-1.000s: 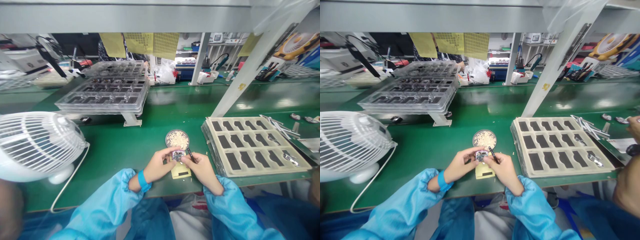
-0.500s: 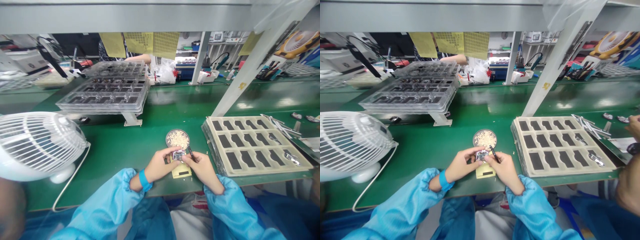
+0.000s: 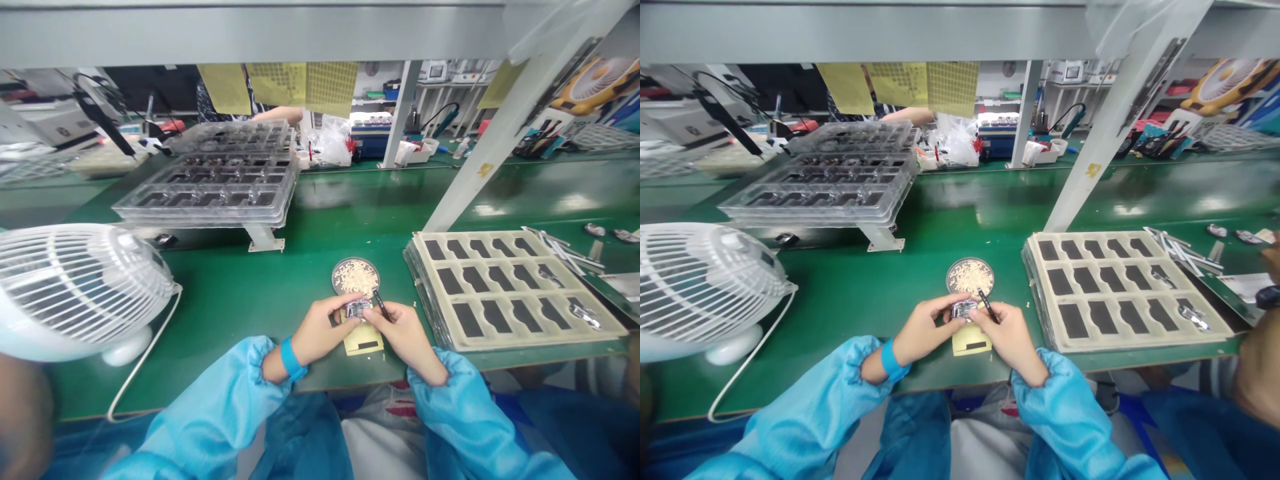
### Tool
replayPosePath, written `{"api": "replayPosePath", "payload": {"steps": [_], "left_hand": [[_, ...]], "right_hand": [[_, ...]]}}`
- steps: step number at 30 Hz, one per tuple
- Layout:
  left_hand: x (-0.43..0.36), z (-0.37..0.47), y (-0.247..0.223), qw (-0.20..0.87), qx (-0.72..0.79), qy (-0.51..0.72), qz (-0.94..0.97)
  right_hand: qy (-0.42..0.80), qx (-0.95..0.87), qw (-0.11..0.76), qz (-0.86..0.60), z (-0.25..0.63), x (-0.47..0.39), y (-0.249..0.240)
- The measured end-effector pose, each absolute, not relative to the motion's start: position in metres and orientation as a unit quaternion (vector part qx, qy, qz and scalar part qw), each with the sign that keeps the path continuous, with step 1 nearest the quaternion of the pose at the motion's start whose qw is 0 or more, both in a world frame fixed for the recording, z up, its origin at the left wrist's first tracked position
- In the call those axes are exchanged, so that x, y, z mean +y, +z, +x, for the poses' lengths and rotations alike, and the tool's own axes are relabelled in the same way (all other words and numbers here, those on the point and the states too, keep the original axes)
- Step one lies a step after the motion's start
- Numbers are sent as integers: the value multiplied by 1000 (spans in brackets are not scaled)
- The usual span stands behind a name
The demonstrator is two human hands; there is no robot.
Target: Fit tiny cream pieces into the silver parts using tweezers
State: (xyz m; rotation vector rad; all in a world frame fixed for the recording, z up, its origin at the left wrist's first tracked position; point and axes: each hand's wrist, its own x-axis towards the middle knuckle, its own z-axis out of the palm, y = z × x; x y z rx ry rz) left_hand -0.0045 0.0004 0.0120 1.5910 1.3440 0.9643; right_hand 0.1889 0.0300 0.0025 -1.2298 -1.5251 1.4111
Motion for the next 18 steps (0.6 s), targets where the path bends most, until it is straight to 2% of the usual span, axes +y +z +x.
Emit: {"api": "replayPosePath", "payload": {"steps": [11, 14, 18], "left_hand": [[-1, -5, 14, 380, 519, 397, 655], [0, -6, 10, 430, 532, 403, 608], [2, -3, 8, 555, 464, 457, 517]], "right_hand": [[543, -597, 356, -471, 188, 30, 1], [519, -590, 380, -488, 186, 28, -1], [537, -565, 424, -462, 180, 26, -2]]}}
